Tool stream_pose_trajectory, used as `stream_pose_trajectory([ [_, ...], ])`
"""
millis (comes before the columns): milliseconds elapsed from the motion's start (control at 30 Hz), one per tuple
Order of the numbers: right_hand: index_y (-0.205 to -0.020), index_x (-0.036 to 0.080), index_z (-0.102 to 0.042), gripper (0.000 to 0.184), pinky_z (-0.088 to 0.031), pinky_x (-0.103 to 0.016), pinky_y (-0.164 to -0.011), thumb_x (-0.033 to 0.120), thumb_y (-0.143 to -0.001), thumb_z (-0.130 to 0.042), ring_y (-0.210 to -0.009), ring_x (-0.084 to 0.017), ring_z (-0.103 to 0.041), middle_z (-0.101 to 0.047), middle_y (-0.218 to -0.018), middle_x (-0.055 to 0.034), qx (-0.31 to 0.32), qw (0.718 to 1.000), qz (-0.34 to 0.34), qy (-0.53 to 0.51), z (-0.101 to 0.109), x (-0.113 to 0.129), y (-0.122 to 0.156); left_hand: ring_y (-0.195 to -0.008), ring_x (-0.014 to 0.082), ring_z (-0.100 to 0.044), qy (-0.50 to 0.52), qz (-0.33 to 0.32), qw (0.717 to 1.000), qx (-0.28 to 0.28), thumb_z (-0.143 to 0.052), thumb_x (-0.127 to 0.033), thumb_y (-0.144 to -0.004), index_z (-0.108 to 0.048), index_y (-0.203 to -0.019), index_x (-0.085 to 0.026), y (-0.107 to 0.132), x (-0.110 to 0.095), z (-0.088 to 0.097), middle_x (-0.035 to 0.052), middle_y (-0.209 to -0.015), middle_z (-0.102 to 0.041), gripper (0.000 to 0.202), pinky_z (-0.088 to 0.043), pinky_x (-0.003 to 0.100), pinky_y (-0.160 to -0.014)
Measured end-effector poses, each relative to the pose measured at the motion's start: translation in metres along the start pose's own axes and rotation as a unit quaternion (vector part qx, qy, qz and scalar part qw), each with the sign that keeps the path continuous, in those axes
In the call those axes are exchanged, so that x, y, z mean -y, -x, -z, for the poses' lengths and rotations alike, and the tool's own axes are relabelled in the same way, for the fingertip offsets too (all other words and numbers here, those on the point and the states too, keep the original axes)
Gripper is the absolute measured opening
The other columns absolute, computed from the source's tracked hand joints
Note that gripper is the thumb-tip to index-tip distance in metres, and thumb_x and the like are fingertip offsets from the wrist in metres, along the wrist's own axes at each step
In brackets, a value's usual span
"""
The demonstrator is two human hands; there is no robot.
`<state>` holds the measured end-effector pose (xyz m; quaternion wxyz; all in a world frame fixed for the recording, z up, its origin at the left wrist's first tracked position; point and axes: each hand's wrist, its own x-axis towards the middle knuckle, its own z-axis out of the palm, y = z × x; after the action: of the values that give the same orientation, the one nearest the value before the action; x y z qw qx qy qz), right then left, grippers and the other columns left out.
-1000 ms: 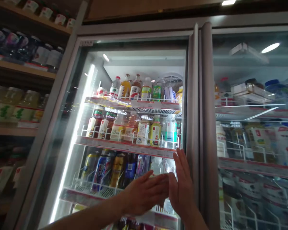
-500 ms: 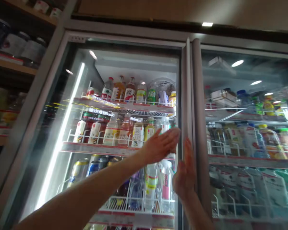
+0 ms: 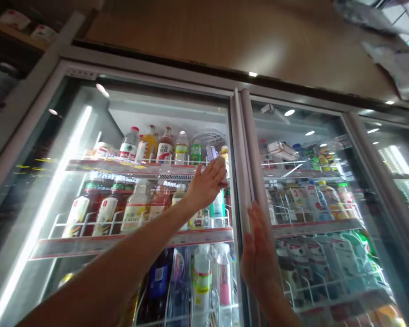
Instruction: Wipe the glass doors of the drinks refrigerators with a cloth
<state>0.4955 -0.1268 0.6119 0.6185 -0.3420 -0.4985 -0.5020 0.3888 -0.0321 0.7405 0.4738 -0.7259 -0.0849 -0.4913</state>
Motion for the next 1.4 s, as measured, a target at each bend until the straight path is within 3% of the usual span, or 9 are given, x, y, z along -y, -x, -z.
stream_pose_trajectory([
  [167, -0.138, 0.026, -0.033, 0.047, -0.036, -0.047, -0.104, 0.029, -0.092, -0.029, -0.130, -0.022, -0.037, -0.038, -0.142, -0.0072, -0.010, 0.999, 0.043, 0.008, -0.022, 0.002, -0.031, -0.136, 0.0229, -0.025, 0.000, -0.073, 0.997, 0.019, -0.032, -0.038, -0.092, -0.043, -0.129, -0.021, -0.019, 0.036, 0.009, 0.0044, -0.146, -0.032, 0.042, -0.022, 0.052, -0.109],
  [333, -0.137, 0.021, -0.035, 0.047, -0.035, -0.046, -0.105, 0.032, -0.092, -0.029, -0.131, -0.022, -0.035, -0.039, -0.141, -0.0106, -0.002, 0.999, 0.044, 0.028, -0.059, -0.012, -0.065, -0.136, 0.0296, -0.022, -0.070, 0.255, 0.962, -0.072, -0.035, -0.033, -0.090, -0.040, -0.133, -0.017, 0.000, 0.105, 0.037, 0.0098, -0.147, -0.028, 0.046, -0.019, 0.058, -0.108],
  [533, -0.136, 0.018, -0.036, 0.049, -0.030, -0.050, -0.105, 0.035, -0.092, -0.026, -0.133, -0.025, -0.032, -0.039, -0.141, -0.0133, 0.004, 0.991, 0.047, 0.125, -0.109, -0.006, -0.114, -0.137, 0.0218, -0.022, -0.071, 0.085, 0.994, -0.018, -0.035, -0.033, -0.090, -0.040, -0.133, -0.023, 0.034, 0.086, 0.036, 0.0032, -0.147, -0.031, 0.044, -0.024, 0.049, -0.109],
  [633, -0.138, 0.020, -0.034, 0.049, -0.030, -0.052, -0.104, 0.036, -0.092, -0.026, -0.135, -0.027, -0.028, -0.036, -0.143, -0.0116, 0.042, 0.984, 0.054, 0.166, -0.123, 0.003, -0.124, -0.136, 0.0258, -0.026, -0.102, 0.200, 0.973, -0.054, -0.035, -0.032, -0.090, -0.040, -0.133, -0.020, 0.047, 0.100, 0.041, 0.0074, -0.145, -0.033, 0.045, -0.023, 0.054, -0.108],
  [733, -0.138, 0.020, -0.035, 0.049, -0.028, -0.051, -0.106, 0.036, -0.092, -0.028, -0.136, -0.027, -0.024, -0.033, -0.145, -0.0103, 0.082, 0.975, 0.085, 0.189, -0.128, 0.007, -0.122, -0.136, 0.0305, -0.025, -0.125, 0.300, 0.941, -0.097, -0.033, -0.034, -0.090, -0.041, -0.133, -0.015, 0.057, 0.112, 0.048, 0.0141, -0.145, -0.032, 0.047, -0.027, 0.056, -0.105],
  [900, -0.139, 0.020, -0.033, 0.051, -0.028, -0.051, -0.105, 0.038, -0.091, -0.030, -0.136, -0.027, -0.023, -0.031, -0.146, -0.0104, 0.075, 0.973, 0.099, 0.196, -0.129, 0.004, -0.115, -0.135, 0.0234, -0.028, -0.123, 0.136, 0.983, -0.027, -0.033, -0.035, -0.091, -0.040, -0.133, -0.021, 0.089, 0.127, 0.060, 0.0062, -0.144, -0.036, 0.044, -0.026, 0.050, -0.108],
  [1067, -0.136, 0.016, -0.038, 0.050, -0.029, -0.051, -0.104, 0.039, -0.092, -0.030, -0.135, -0.028, -0.027, -0.033, -0.145, -0.0130, 0.077, 0.970, 0.110, 0.202, -0.127, 0.004, -0.116, -0.135, 0.0327, -0.026, -0.156, 0.380, 0.903, -0.125, -0.033, -0.035, -0.090, -0.038, -0.134, -0.011, 0.128, 0.162, 0.083, 0.0178, -0.144, -0.033, 0.050, -0.027, 0.057, -0.104],
  [1267, -0.135, 0.014, -0.039, 0.051, -0.030, -0.051, -0.104, 0.039, -0.091, -0.030, -0.134, -0.028, -0.029, -0.036, -0.143, -0.0136, 0.085, 0.970, 0.090, 0.208, -0.121, 0.010, -0.115, -0.138, 0.0223, -0.022, -0.119, 0.165, 0.979, -0.012, -0.034, -0.040, -0.090, -0.036, -0.134, -0.024, 0.136, 0.147, 0.078, 0.0061, -0.147, -0.032, 0.047, -0.023, 0.049, -0.110],
  [1400, -0.135, 0.013, -0.038, 0.052, -0.026, -0.051, -0.106, 0.039, -0.093, -0.024, -0.136, -0.028, -0.025, -0.031, -0.146, -0.0134, 0.116, 0.966, 0.067, 0.221, -0.118, 0.014, -0.111, -0.135, 0.0313, -0.026, -0.144, 0.368, 0.915, -0.081, -0.032, -0.040, -0.091, -0.037, -0.135, -0.015, 0.148, 0.187, 0.096, 0.0150, -0.146, -0.031, 0.051, -0.026, 0.058, -0.105],
])
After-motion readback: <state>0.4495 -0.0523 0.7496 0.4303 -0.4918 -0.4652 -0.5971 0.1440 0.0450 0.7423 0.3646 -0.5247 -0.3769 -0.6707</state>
